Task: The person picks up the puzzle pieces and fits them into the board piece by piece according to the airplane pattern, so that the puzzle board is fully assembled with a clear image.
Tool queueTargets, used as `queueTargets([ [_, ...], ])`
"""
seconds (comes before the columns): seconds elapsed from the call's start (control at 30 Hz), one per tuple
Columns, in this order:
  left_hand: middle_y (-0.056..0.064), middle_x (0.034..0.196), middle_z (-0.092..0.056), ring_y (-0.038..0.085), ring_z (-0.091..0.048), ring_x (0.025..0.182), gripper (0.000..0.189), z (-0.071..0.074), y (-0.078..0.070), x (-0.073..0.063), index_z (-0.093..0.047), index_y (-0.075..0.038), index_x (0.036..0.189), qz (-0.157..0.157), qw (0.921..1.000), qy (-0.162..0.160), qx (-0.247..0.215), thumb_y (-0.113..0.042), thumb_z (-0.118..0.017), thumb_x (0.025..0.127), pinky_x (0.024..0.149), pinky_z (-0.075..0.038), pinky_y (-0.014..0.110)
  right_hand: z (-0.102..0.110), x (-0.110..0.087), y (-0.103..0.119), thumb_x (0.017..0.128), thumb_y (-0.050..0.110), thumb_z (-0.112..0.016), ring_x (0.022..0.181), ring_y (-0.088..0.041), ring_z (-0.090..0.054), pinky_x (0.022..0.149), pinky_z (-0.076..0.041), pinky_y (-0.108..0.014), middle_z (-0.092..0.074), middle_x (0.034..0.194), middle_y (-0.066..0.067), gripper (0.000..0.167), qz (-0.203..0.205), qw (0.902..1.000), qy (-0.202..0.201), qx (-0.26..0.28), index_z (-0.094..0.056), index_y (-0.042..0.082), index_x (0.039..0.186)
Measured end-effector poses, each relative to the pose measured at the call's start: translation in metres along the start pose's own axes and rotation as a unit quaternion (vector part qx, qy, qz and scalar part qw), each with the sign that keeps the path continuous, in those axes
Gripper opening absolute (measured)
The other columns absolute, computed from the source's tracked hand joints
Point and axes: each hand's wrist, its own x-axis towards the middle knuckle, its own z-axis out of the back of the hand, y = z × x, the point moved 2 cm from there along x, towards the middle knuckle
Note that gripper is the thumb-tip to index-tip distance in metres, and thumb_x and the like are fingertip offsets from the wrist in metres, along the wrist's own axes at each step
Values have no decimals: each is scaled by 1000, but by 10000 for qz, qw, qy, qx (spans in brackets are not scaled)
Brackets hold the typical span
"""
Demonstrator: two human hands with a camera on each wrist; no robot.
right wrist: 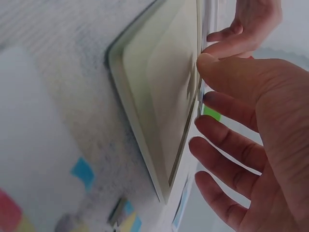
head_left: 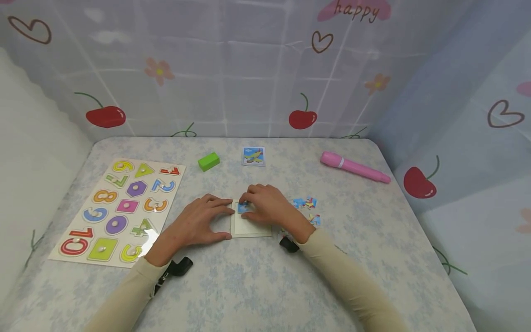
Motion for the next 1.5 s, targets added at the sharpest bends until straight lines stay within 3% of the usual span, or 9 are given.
queueTargets([
  [1.0,1,155,-61,25,-59,129,62,-1,-2,2,-77,-23,133,-72,10000,-36,3,-57,-90,83,95,-55,50,-2,-3,2,98,39,-82,100,-18,-65,85,-55,-38,-69,114,2,26,-55,9993,-179,320,-81,24,120],
  [1.3,2,155,-62,26,-59,128,62,0,-2,1,-78,-22,133,-51,10000,-4,46,-57,-89,83,95,-55,49,4,-11,-5,98,38,-81,100,-17,-66,84,-56,-36,-71,116,3,28,-321,9987,-207,349,-80,24,123],
  [1.5,1,155,-62,26,-59,129,61,1,-3,1,-77,-22,133,13,10000,30,88,-57,-89,84,96,-55,50,8,-21,-15,97,37,-82,106,-19,-68,86,-57,-39,-71,118,3,31,-591,9960,-202,645,-80,24,125],
])
